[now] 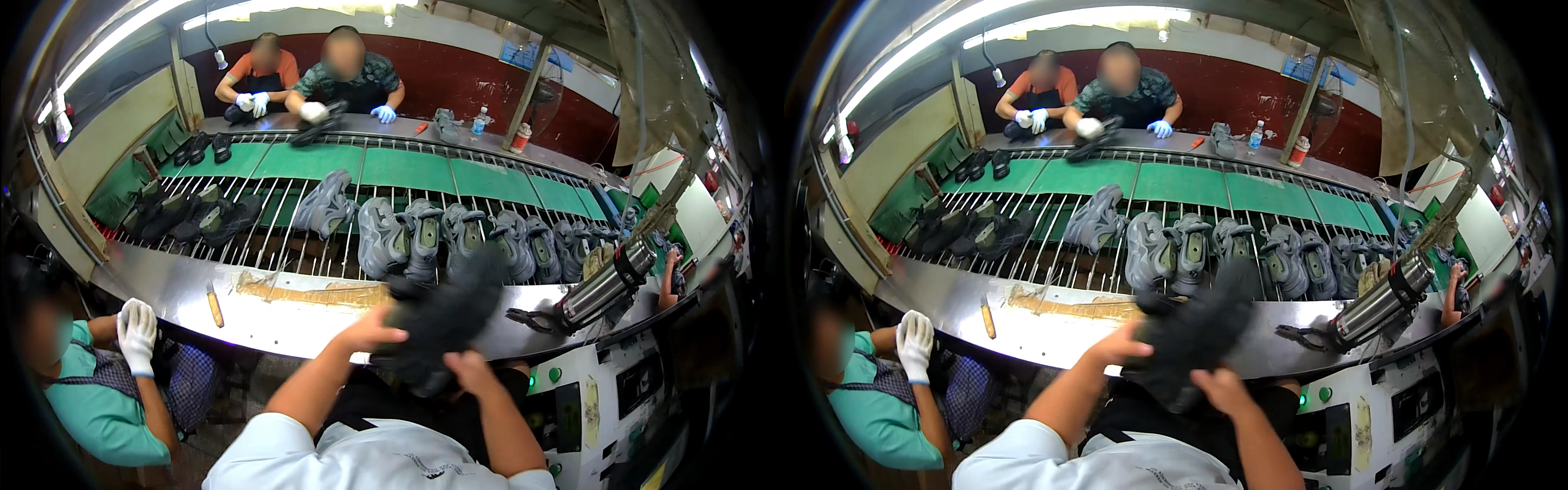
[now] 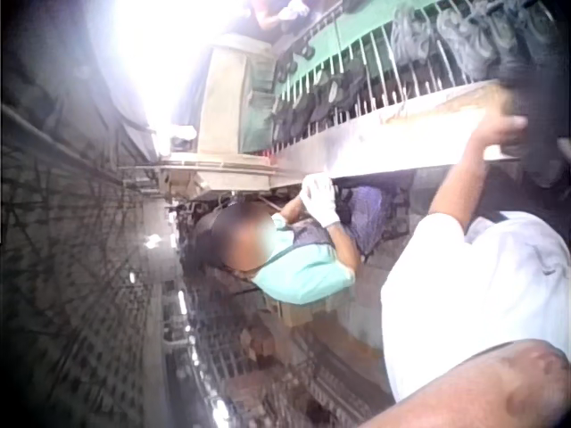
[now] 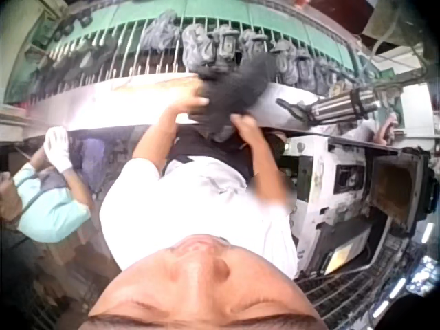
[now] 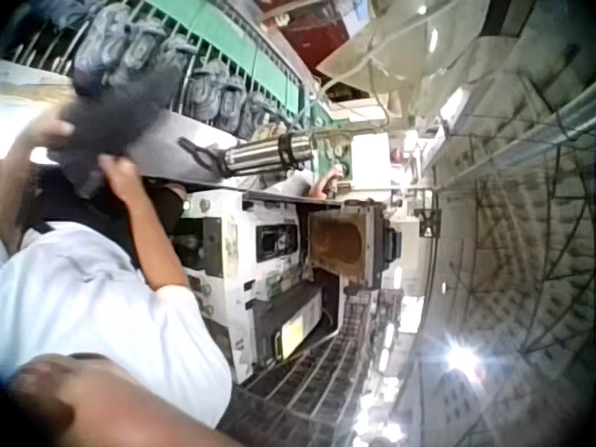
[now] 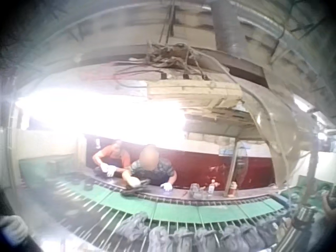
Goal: The person takes shoes from a conveyor belt, places them into a sole-attaching machine to apply pressure, and then returns the shoes back to the conveyor belt.
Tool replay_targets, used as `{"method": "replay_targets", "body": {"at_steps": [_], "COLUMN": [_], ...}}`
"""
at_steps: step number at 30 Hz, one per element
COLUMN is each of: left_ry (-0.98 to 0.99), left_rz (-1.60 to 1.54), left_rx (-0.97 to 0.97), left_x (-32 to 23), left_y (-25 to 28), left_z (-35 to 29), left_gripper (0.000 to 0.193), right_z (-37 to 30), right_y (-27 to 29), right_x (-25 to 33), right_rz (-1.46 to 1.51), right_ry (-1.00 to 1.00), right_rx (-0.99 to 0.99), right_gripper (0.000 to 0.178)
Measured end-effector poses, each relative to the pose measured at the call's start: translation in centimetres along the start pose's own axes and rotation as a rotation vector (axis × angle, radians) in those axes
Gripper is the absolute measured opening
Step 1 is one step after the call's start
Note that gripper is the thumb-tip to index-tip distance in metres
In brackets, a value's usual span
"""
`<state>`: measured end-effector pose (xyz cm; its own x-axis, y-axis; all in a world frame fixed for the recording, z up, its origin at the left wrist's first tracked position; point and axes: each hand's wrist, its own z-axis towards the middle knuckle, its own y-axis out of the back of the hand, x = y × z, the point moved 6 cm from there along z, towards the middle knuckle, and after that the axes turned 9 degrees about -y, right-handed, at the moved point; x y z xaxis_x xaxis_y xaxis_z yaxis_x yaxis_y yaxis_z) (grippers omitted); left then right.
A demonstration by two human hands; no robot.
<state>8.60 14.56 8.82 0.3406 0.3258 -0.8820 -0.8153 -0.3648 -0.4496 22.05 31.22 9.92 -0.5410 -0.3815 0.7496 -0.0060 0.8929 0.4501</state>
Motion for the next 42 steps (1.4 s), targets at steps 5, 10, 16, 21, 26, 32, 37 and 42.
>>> {"method": "replay_targets", "body": {"at_steps": [5,10,16,21,26,32,37,42], "left_ry": [0.114,0.191,0.319,0.565,0.038,0.331,0.456,0.224], "left_rz": [0.319,0.498,0.863,0.408,0.584,0.560,0.292,0.359], "left_rx": [-0.646,-0.748,-0.411,-0.146,-0.831,-0.774,-0.565,-0.872], "left_x": [-3.4,-3.5,-2.1,-3.9,-11.1,-9.4,-7.2,-7.2], "left_y": [11.2,13.9,13.4,20.1,37.2,52.8,50.0,49.3], "left_z": [-11.8,-12.3,-6.7,-4.0,1.7,6.0,12.7,8.4], "left_gripper": [0.060,0.055,0.079,0.056,0.050,0.077,0.085,0.082], "right_z": [3.8,5.8,9.3,10.5,9.5,11.3,15.2,18.7], "right_y": [-13.1,-16.2,-9.5,-7.3,-12.5,-18.8,-17.8,-17.7], "right_x": [3.1,0.8,-4.3,-4.4,2.2,5.0,6.2,9.0], "right_rz": [0.077,0.192,0.164,0.046,-0.139,-0.072,-0.011,0.013], "right_ry": [0.391,0.351,0.151,0.278,0.562,0.622,0.683,0.663], "right_rx": [0.318,0.377,-0.055,-0.157,-0.093,-0.096,-0.079,0.072], "right_gripper": [0.064,0.048,0.043,0.054,0.108,0.111,0.110,0.119]}}
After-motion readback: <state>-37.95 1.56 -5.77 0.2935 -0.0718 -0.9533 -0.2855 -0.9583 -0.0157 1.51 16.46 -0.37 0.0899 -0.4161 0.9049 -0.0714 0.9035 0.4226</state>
